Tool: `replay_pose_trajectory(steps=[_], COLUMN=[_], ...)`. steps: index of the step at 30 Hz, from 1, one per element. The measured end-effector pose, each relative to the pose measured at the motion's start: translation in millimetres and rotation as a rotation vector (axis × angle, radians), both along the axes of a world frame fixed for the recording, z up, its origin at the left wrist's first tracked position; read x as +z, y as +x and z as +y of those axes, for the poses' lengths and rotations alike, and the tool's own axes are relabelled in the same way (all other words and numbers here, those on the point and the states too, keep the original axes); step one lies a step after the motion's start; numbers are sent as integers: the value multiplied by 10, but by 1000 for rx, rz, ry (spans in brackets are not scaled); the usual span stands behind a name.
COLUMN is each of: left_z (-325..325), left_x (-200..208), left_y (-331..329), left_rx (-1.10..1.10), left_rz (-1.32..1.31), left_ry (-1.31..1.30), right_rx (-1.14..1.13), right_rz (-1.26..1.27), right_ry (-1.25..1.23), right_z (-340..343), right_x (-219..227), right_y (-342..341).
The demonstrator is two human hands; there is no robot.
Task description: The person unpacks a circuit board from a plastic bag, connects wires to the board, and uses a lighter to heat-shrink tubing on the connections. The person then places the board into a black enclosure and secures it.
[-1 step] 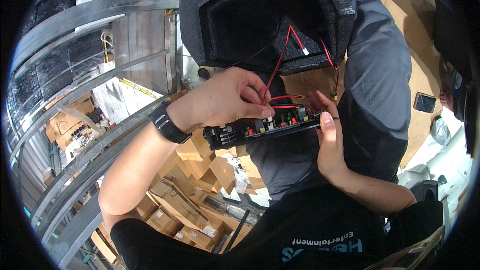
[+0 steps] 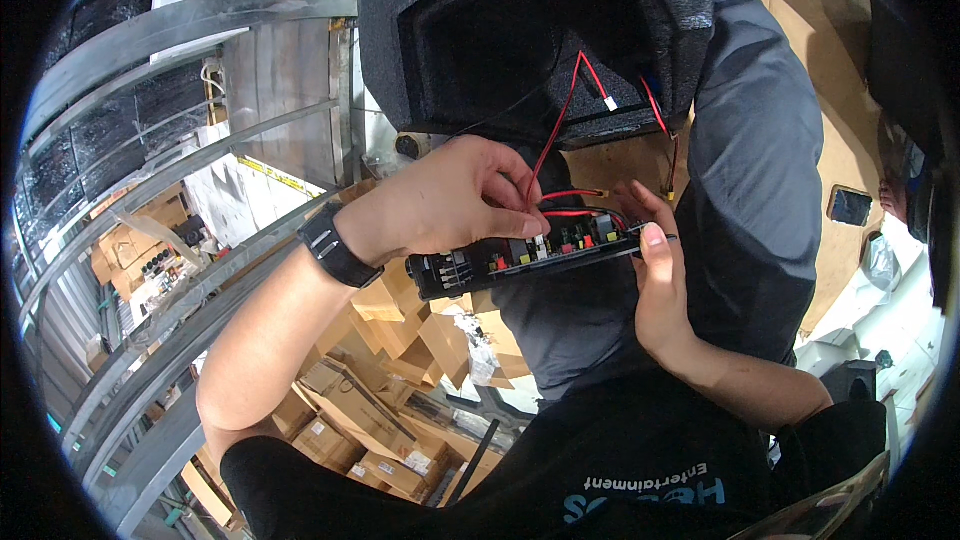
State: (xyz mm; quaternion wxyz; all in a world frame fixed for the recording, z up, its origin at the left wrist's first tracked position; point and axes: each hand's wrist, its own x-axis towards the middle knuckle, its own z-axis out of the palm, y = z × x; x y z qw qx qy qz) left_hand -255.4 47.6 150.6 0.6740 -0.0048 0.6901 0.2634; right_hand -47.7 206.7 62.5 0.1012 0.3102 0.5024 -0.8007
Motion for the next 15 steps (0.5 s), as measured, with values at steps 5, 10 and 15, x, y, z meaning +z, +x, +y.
replay_pose_trajectory(steps=[5,10,15], left_z=[7,6,11], left_x=[-48,-39,-38], left_y=[-21,-34,-32], left_rx=[27,1,35], left_rz=[0,26,10], left_ry=[126,137,114], right_rx=[-13,-7,-21], right_rz=[5,-9,-7], right_ry=[6,8,-2], right_z=[16,20,7], right_x=[-59,-43,-37], right_y=[-45,-51,-55])
